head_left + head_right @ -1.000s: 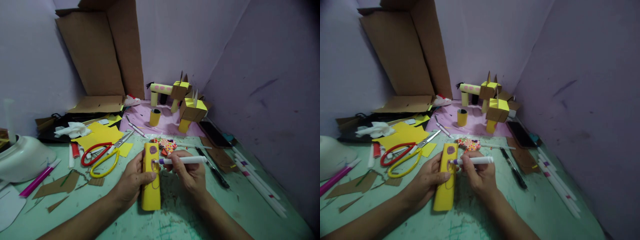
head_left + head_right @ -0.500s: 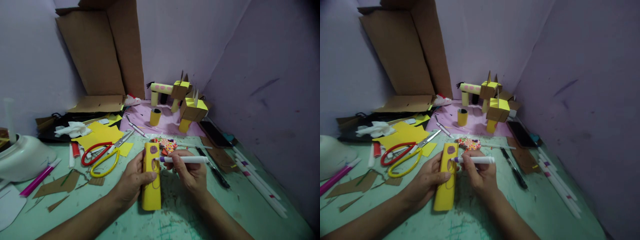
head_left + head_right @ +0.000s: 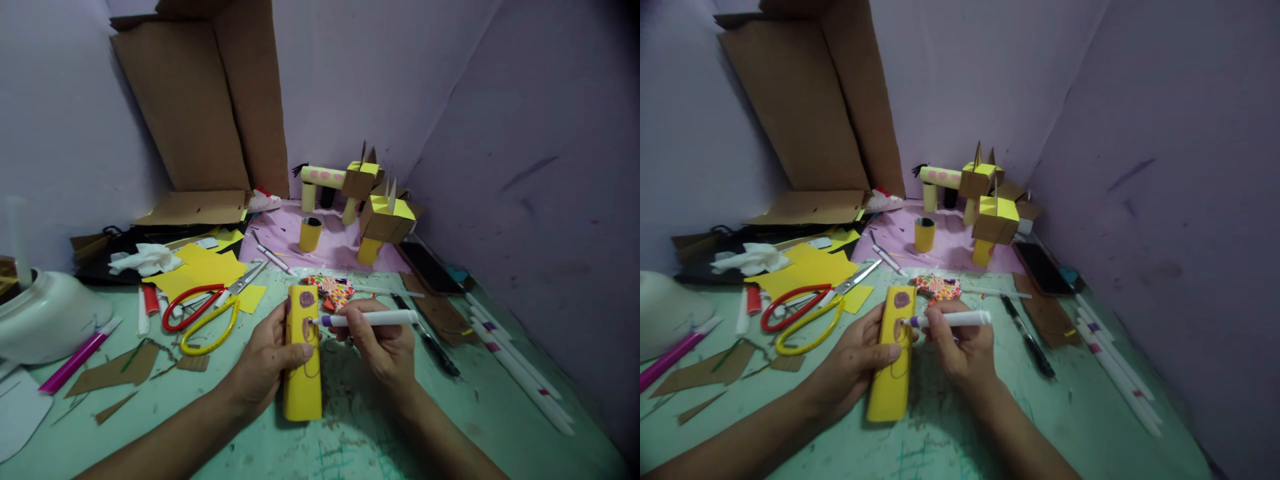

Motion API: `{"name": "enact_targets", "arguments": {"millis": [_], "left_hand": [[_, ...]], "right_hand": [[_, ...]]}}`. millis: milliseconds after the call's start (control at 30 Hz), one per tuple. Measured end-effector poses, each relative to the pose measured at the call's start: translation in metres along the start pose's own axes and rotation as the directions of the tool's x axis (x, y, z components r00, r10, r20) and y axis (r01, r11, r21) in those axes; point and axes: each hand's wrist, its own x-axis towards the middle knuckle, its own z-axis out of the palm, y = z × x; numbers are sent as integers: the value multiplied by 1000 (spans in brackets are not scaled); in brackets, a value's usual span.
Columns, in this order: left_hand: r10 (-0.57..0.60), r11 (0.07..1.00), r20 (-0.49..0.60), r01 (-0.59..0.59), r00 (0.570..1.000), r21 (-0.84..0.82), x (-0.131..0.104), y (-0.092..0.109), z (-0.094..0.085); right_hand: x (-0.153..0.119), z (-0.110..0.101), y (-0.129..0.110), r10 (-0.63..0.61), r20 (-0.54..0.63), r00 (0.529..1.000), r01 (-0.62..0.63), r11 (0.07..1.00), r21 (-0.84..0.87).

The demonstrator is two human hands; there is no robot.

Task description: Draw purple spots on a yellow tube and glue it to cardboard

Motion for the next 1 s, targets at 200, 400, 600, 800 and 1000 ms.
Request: {"name": "enact_targets", "arguments": {"millis": [200, 400, 600, 800, 1000], "left_hand": [[2, 1000, -3, -2, 1000, 7, 0, 0, 0], [2, 1000, 4, -2, 1000, 13, -1, 1, 0], [2, 1000, 4, -2, 1000, 8, 1, 0, 0], [-7, 1000, -26, 7, 1000, 12, 0, 0, -2], [-8, 1000, -2, 8, 1000, -11, 0, 0, -2]], "right_hand": [[1, 0, -3, -2, 9, 1000, 2, 1000, 16], [0, 1, -2, -13, 13, 1000, 12, 999, 34], [0, 1, -1, -1, -20, 1000, 2, 999, 48], [1, 0, -2, -23, -15, 1000, 24, 999, 22], [2, -1, -3, -14, -17, 1000, 14, 1000, -2]]}}
